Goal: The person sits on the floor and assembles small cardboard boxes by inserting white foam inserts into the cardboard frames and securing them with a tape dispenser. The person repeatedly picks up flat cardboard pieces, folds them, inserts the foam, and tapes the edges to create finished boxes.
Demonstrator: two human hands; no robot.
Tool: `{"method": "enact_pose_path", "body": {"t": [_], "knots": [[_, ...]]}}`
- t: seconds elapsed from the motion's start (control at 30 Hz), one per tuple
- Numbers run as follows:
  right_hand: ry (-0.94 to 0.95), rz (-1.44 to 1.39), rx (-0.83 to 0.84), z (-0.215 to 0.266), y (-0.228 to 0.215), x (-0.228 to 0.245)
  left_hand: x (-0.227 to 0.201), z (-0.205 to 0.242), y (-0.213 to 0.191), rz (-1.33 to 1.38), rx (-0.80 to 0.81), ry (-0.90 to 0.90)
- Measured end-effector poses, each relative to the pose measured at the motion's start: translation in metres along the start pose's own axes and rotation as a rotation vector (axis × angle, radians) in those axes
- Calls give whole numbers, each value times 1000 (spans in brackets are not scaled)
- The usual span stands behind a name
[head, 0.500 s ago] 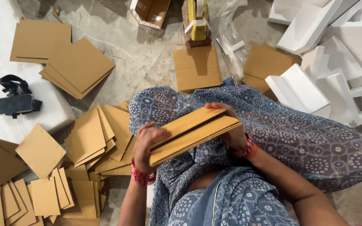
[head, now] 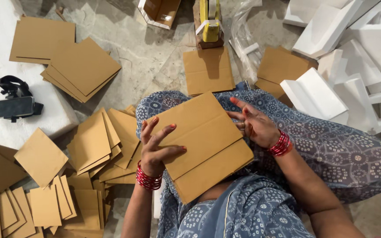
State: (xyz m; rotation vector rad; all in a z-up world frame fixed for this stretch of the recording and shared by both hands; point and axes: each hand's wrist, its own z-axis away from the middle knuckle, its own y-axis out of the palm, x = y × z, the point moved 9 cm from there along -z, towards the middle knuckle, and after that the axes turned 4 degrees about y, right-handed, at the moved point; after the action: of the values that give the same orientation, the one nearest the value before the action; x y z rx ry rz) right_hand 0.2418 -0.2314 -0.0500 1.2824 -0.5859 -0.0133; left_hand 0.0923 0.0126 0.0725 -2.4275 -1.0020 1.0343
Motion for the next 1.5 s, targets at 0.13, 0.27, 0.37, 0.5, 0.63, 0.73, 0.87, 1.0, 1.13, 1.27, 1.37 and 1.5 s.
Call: {"method": "enact_pose_path", "body": {"t": [0.13,0.27,0.37,0.5,0.63,0.73,0.87,1.0,1.13,1.27,1.37,1.5], "knots": [[-35,638,-429,-1,-26,-5,7,11,19,-54,29,-12],[-320,618,-452,3,-8,20,52,21,14,289,-208,-406],[-393,634,-434,10,2,25,76,32,27,794,-278,-667],[-396,736,-442,23,-4,15,84,39,37,741,-282,-732],[-197,1009,-478,41,-17,-17,77,60,70,610,-118,-771],[11,994,-585,46,-37,-29,89,87,90,608,-75,-918],[-11,969,-441,29,-17,-19,123,105,87,671,-284,-960],[-58,747,-358,23,0,-21,108,72,64,194,-146,-672],[-53,634,-382,24,-34,-24,35,20,84,-186,182,-313],[-104,457,-452,18,-79,-31,-8,0,144,-183,754,-177],[-90,439,-527,11,-87,-23,-25,-8,135,-267,743,-118],[-28,319,-441,10,-64,-26,-3,6,114,-250,735,-350]]}}
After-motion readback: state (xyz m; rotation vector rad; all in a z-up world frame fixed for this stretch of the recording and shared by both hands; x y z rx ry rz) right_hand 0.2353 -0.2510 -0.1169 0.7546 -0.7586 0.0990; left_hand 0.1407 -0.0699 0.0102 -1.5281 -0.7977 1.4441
